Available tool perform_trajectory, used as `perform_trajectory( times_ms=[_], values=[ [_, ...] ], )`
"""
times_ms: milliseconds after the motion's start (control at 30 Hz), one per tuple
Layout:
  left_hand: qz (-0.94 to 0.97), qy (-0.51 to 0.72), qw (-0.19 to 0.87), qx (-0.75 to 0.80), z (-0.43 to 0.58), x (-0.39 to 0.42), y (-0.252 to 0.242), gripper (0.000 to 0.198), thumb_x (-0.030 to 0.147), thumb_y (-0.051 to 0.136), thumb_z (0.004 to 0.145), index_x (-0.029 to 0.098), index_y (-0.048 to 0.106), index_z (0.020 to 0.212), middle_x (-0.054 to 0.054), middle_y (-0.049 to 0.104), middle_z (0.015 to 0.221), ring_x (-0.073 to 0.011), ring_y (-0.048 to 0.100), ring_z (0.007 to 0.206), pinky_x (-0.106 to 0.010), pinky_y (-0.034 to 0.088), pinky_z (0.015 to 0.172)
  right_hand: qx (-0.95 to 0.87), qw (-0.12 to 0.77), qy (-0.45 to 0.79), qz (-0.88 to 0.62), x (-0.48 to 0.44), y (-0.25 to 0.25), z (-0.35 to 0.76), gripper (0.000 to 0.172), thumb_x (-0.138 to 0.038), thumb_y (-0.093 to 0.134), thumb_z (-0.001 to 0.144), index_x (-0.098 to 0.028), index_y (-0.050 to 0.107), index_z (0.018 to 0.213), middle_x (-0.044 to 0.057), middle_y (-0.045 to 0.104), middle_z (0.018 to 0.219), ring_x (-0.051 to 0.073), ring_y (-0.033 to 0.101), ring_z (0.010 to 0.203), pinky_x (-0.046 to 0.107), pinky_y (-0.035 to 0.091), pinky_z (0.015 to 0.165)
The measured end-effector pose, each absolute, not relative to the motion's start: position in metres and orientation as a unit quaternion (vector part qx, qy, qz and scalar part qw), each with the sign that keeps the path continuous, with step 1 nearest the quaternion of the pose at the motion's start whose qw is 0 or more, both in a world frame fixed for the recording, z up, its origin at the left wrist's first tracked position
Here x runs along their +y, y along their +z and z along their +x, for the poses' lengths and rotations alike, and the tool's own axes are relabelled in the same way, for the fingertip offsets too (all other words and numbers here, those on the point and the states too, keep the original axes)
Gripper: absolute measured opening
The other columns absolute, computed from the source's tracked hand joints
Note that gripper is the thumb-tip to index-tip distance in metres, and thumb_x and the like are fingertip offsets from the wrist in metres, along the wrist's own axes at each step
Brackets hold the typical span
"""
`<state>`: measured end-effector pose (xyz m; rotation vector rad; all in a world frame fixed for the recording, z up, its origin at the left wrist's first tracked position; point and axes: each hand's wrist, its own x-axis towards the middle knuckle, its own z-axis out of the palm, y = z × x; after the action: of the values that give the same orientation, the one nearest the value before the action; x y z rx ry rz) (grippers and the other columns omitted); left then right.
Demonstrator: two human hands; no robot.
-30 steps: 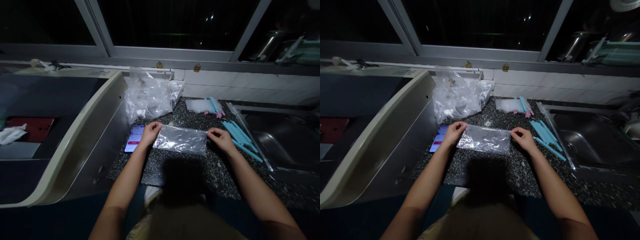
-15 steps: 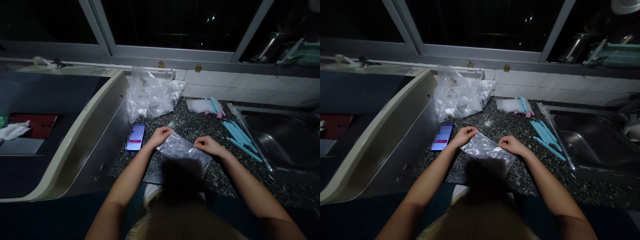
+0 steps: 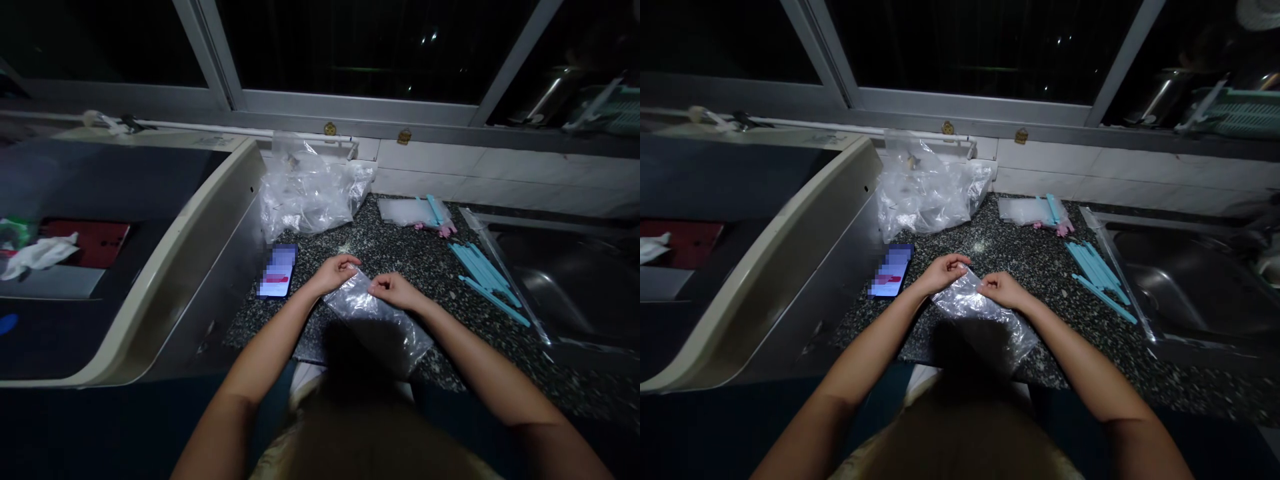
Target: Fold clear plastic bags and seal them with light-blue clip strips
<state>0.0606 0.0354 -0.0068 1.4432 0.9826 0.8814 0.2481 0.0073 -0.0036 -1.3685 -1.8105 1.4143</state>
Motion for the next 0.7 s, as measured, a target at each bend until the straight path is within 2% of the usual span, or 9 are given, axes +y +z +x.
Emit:
perform_trajectory(
  times_ms=[167,333,500,700],
  values=[
    [0.609,0.345,0.588,0.405,0.051,0.039,-0.006,0.036,0.031,0.068,0.059,0.012,0.059,0.088,0.006,0.047,0.057,-0.0082,0.044,0.053,-0.020,0.033,0.054,-0.644,0.275,0.495,-0.514,0.008,-0.008,0.251,0.035,-0.050,0.062,0.059,-0.015,0.056,0.054,-0.006,0.040,0.042,0.006,0.032,0.042,0.021,0.021,0.044],
    [0.636,0.300,0.577,0.415,0.042,0.044,-0.005,0.033,0.039,0.070,0.055,0.012,0.060,0.069,0.002,0.055,0.061,-0.0107,0.048,0.060,-0.023,0.035,0.060,-0.612,0.362,0.455,-0.536,0.010,-0.009,0.261,0.034,-0.050,0.063,0.058,-0.016,0.057,0.056,-0.002,0.053,0.052,0.009,0.043,0.049,0.023,0.032,0.050],
    [0.620,0.339,0.562,0.430,0.043,0.043,-0.004,0.031,0.042,0.068,0.056,0.013,0.059,0.063,0.003,0.055,0.058,-0.0107,0.047,0.059,-0.023,0.035,0.062,-0.624,0.328,0.482,-0.521,0.008,-0.005,0.261,0.037,-0.052,0.063,0.058,-0.016,0.054,0.056,-0.005,0.047,0.047,0.008,0.039,0.046,0.022,0.029,0.048],
    [0.643,0.297,0.587,0.391,0.050,0.037,-0.004,0.031,0.041,0.071,0.055,0.013,0.061,0.063,0.003,0.055,0.057,-0.0098,0.047,0.057,-0.022,0.034,0.059,-0.611,0.376,0.472,-0.512,0.010,-0.002,0.257,0.036,-0.051,0.064,0.058,-0.017,0.055,0.060,-0.003,0.051,0.053,0.009,0.043,0.050,0.023,0.033,0.051]
  ],
)
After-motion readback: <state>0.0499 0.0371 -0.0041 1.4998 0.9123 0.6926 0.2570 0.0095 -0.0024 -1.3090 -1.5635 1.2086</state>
